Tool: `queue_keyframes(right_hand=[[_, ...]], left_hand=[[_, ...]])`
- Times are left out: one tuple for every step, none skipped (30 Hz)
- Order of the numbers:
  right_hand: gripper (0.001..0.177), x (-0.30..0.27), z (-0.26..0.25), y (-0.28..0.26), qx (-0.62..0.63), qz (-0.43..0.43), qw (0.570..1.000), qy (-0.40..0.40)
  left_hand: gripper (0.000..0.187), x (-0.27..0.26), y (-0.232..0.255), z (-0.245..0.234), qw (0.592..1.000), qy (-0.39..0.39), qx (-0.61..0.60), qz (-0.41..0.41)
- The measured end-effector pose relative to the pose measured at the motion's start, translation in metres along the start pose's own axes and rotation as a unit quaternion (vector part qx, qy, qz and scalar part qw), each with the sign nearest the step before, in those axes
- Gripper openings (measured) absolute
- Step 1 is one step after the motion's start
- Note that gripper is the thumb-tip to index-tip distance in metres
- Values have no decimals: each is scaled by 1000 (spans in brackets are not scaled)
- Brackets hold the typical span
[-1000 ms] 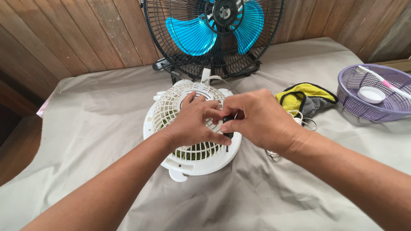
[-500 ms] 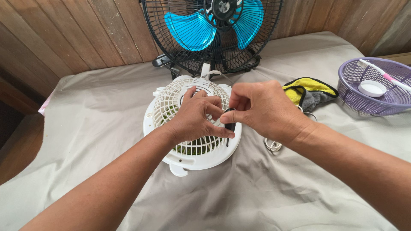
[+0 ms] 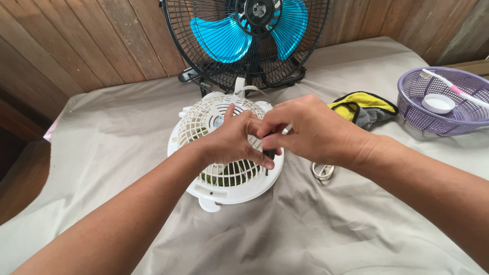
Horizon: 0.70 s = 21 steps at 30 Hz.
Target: The person uses a screwdriver to remove screws from the base of a small white electric fan. They repeatedly unscrew, rotate, and reposition the fan while working on different screw locations around the base. The fan remains assembled throughout the clip.
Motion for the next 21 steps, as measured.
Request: queue_keyframes(right_hand=[[24, -1, -1, 4, 6, 38, 999, 16], [24, -2, -2, 5, -8, 55, 997, 46], [26, -3, -2, 6, -21, 71, 994, 75], [27, -4, -4, 7, -34, 87, 990, 105], [26, -3, -2, 7, -29, 90, 991, 90], [24, -2, 1, 8, -25, 93, 993, 73], [22, -1, 3, 9, -20, 96, 994, 56], [22, 1, 3, 4, -45, 64, 996, 45], [22, 3, 2, 0, -69, 31, 997, 35], [22, 4, 2, -3, -93, -2, 995, 24], [17, 4, 4, -3, -64, -7, 998, 6], [13, 5, 6, -2, -36, -14, 999, -11], [13, 6, 7, -2, -7, -20, 999, -29], [13, 7, 9, -1, 1, -21, 999, -38], [15, 7, 11, 0, 10, -21, 999, -47], [18, 7, 13, 0, 19, -21, 998, -54], [21, 6, 16, -4, 28, -45, 996, -67], [23, 5, 19, -8, 35, -68, 994, -78], [26, 3, 22, -13, 42, -91, 991, -89], [24, 4, 14, -10, 16, -72, 997, -25], [28, 4, 6, -8, -11, -52, 998, 39]], left_hand=[[41, -1, 2, -2, 1000, 12, -1, 12], [40, -2, 1, 0, 1000, 9, -1, 6], [40, -3, 0, 1, 1000, 5, -2, 1], [39, -2, 0, 1, 1000, 3, -2, -4], [39, -2, -1, 2, 1000, -10, -6, -6], [39, -2, -3, 4, 1000, -22, -12, -9], [40, -2, -4, 5, 999, -34, -17, -11], [41, 0, -5, 3, 999, -35, -31, -11], [42, 1, -7, 0, 998, -36, -44, -11], [44, 2, -8, -2, 998, -38, -58, -11], [42, 3, -9, -1, 997, -49, -55, -11], [41, 3, -10, -1, 997, -59, -53, -11], [39, 3, -10, 1, 996, -69, -50, -11], [39, 3, -10, 0, 997, -56, -48, -14], [38, 2, -10, -1, 998, -44, -46, -17], [37, 1, -10, -1, 998, -33, -42, -20], [40, -1, -8, -2, 998, -21, -48, -19], [42, -1, -7, -2, 998, -8, -52, -16], [44, -1, -6, -4, 998, 4, -56, -13], [46, -1, -7, -1, 999, -2, -50, -23], [47, 0, -9, 1, 999, -7, -44, -32]])
Point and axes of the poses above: each hand's wrist, its own x-axis towards the middle knuckle, its own z-axis out of the palm, y = z × x, the point moved 8 cm from there along x, towards the middle knuckle, and after that the axes turned 11 degrees about x, right-handed, at the moved point
